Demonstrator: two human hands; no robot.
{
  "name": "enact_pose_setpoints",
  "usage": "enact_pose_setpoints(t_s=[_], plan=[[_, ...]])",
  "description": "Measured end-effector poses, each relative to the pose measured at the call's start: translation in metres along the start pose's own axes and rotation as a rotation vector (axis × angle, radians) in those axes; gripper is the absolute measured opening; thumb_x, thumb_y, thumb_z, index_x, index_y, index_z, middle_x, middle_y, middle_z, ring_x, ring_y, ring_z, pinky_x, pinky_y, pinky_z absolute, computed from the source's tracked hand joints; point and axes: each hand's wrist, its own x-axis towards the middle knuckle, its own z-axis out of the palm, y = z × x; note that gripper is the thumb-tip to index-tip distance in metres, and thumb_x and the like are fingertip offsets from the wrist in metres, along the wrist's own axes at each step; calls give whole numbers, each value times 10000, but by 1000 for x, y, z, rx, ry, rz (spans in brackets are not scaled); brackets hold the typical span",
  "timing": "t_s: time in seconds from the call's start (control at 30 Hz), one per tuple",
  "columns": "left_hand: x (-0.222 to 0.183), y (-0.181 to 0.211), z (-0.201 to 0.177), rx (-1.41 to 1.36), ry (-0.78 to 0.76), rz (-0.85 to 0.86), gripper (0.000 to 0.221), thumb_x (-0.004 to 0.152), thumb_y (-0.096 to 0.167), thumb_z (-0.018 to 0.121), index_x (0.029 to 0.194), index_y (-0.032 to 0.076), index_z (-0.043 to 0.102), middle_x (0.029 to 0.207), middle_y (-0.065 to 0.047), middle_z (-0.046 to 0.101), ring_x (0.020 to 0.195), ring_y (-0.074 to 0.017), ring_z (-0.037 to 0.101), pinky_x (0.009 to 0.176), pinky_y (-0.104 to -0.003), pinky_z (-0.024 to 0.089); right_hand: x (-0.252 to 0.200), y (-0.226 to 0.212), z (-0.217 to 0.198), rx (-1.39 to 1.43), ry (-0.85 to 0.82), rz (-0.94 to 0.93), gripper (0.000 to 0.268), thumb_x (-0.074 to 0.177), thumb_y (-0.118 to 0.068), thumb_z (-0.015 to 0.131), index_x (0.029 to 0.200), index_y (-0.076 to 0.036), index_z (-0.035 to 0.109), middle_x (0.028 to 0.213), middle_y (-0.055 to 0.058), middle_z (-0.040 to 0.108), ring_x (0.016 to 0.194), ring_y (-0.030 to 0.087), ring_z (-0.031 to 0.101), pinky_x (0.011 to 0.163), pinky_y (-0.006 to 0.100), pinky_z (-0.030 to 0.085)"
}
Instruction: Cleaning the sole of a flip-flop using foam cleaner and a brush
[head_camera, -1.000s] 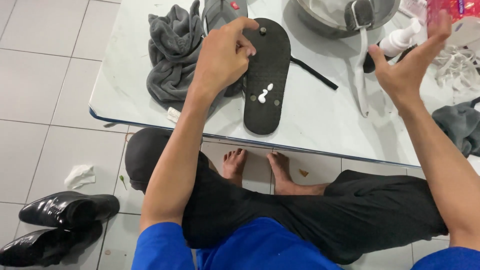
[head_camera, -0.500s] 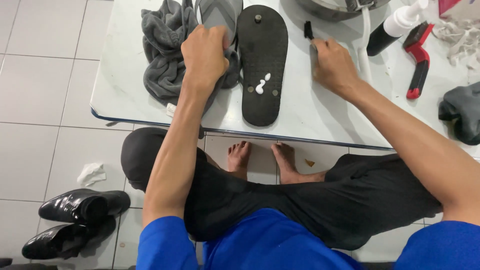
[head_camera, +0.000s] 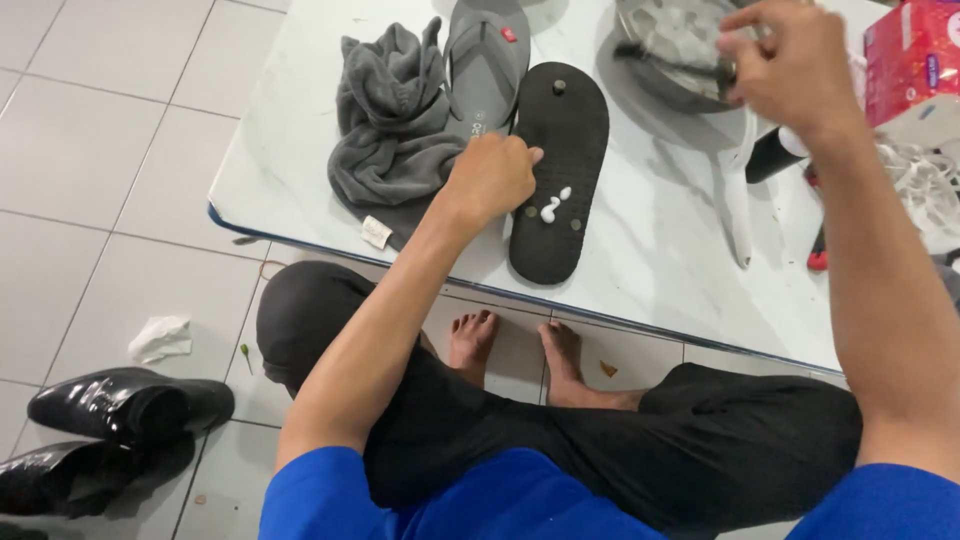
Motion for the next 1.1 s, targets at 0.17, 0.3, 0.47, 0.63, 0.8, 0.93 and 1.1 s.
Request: enact_pose_setpoints(t_s=[0.17, 0.3, 0.47, 0.63, 0.8, 0.93, 1.1], plan=[[11, -7, 6, -79, -130, -50, 500, 1020, 362, 498, 861, -62, 711, 892, -271, 724, 790, -506, 659, 762, -528, 524, 14, 90, 20, -701, 269, 18, 353, 1173, -283, 743, 870, -103, 753, 703, 49, 688, 415, 277, 513, 417, 371, 437], [4, 4, -1, -91, -115, -72, 483, 1010, 344, 501, 861, -74, 692, 883, -259, 721, 805, -489, 661, 773, -526, 518, 34, 81, 60, -816, 138, 5, 203, 1028, -336, 776, 902, -179, 796, 770, 46, 706, 569, 310, 610, 516, 420, 486], [-3, 22, -1, -276, -229, -230, 565, 962, 515, 437, 1145, 71, 733, 972, -50, 789, 953, -255, 723, 882, -363, 531, 43, 101, 103, -966, 248, -96, 80, 793, -249, 780, 778, -193, 726, 779, 17, 640, 672, 255, 513, 713, 386, 411], [-2, 34, 16, -600, -131, -345, 461, 946, 432, 528, 1085, 22, 689, 982, -101, 664, 872, -196, 648, 813, -314, 531, 31, 91, 73, -758, 254, -26, 123, 871, -282, 774, 899, -178, 833, 797, 4, 723, 744, 292, 558, 839, 423, 418], [-4, 52, 7, -994, -121, -525, 403, 981, 373, 492, 1138, 33, 640, 1031, -58, 640, 972, -154, 585, 893, -279, 461, 20, 103, 50, -639, 337, -106, 124, 874, -227, 762, 942, -179, 853, 809, 4, 712, 773, 276, 544, 954, 411, 364], [-1, 51, 21, -1338, -78, -598, 254, 990, 364, 475, 1077, 131, 421, 1044, -60, 474, 963, -172, 459, 872, -342, 397, 9, 106, 14, -558, 408, -14, 146, 885, -245, 866, 1024, -204, 889, 839, -8, 762, 645, 192, 615, 680, 331, 491], [10, 50, 27, -1389, -7, -706, 739, 974, 447, 529, 1508, 188, 89, 1425, -192, 494, 1060, -264, 595, 918, -400, 509, 0, 65, -16, -433, 421, -55, 104, 890, -125, 876, 994, -130, 872, 838, -19, 764, 606, 148, 617, 604, 265, 518]])
